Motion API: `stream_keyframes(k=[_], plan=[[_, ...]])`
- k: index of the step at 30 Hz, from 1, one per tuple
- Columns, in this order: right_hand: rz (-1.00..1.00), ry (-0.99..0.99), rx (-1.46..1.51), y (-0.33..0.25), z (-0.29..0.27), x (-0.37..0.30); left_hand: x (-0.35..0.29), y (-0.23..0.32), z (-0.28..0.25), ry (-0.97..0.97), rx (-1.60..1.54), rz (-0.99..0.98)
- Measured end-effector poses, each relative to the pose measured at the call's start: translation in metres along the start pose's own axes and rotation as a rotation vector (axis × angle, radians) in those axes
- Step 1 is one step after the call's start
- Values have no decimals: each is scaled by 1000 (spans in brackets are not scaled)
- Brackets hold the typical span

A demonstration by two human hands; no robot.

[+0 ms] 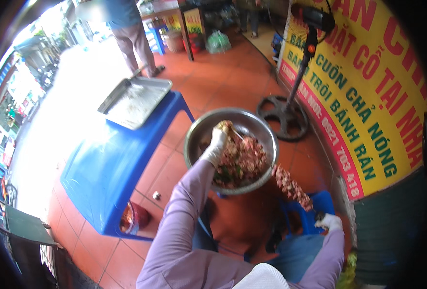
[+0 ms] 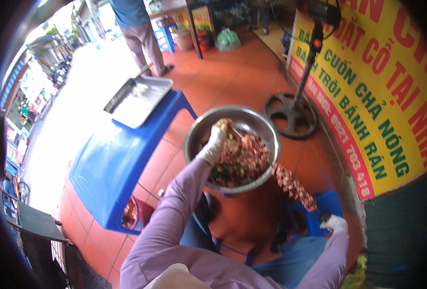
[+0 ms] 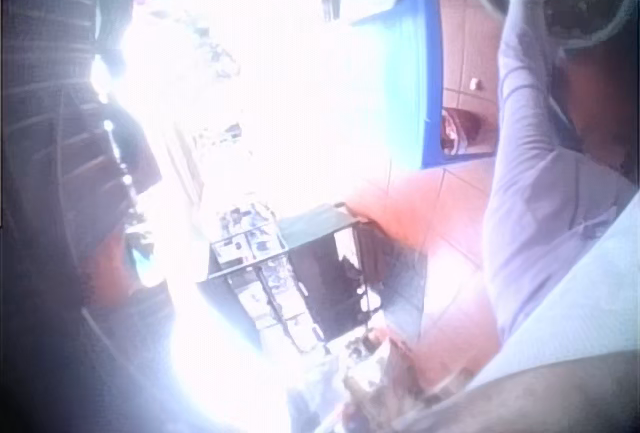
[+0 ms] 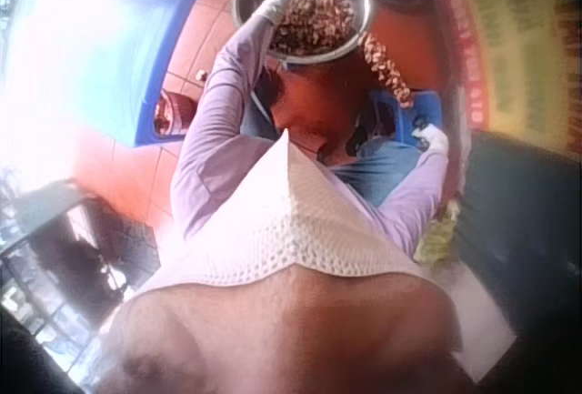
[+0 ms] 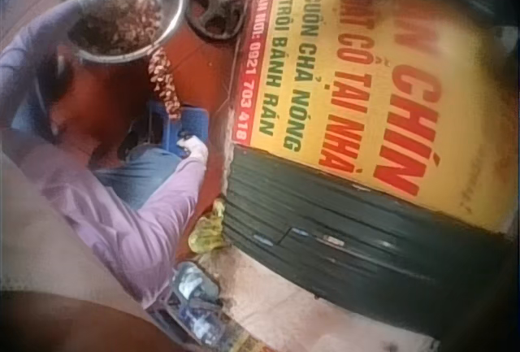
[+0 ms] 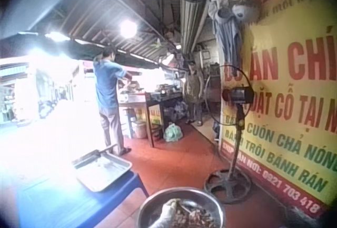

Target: The person scoops seasoned ground meat from a metal bowl and packs it onto a long metal skewer held in the other hand. The process is repeated continuously to build up a long skewer of meat.

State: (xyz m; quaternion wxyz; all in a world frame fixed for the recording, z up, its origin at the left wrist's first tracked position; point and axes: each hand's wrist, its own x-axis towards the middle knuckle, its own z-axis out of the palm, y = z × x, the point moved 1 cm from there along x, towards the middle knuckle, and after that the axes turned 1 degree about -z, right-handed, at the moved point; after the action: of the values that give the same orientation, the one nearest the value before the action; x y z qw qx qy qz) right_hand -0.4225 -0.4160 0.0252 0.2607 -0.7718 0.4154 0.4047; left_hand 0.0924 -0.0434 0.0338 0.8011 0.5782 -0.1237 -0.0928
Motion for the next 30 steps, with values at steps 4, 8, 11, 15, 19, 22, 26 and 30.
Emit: stream_keyframes(k=[4,8,11,15,19,22,26,30], plan=[[47,-64,98,-11,-1,4,4,-13,-15,15,-51,5],[52,-14,35,-7,-2,5,4,-7,-12,112,-187,-118],[31,-1,71,-3,-3,2,0,-4,-5,167,-308,-195],[4,-8,35,-6,-2,8,1,-8,-9,226,-435,-321],[3,-12,33,6,-1,12,-1,-7,0,224,-506,-394],[9,4,-16,-8,-1,5,-6,-7,0,274,-593,-389],[21,-8,-14,0,-3,16,-27,-14,13,99,-499,-483],[-33,55,-112,2,0,-2,-63,-5,42,-123,-293,-464]])
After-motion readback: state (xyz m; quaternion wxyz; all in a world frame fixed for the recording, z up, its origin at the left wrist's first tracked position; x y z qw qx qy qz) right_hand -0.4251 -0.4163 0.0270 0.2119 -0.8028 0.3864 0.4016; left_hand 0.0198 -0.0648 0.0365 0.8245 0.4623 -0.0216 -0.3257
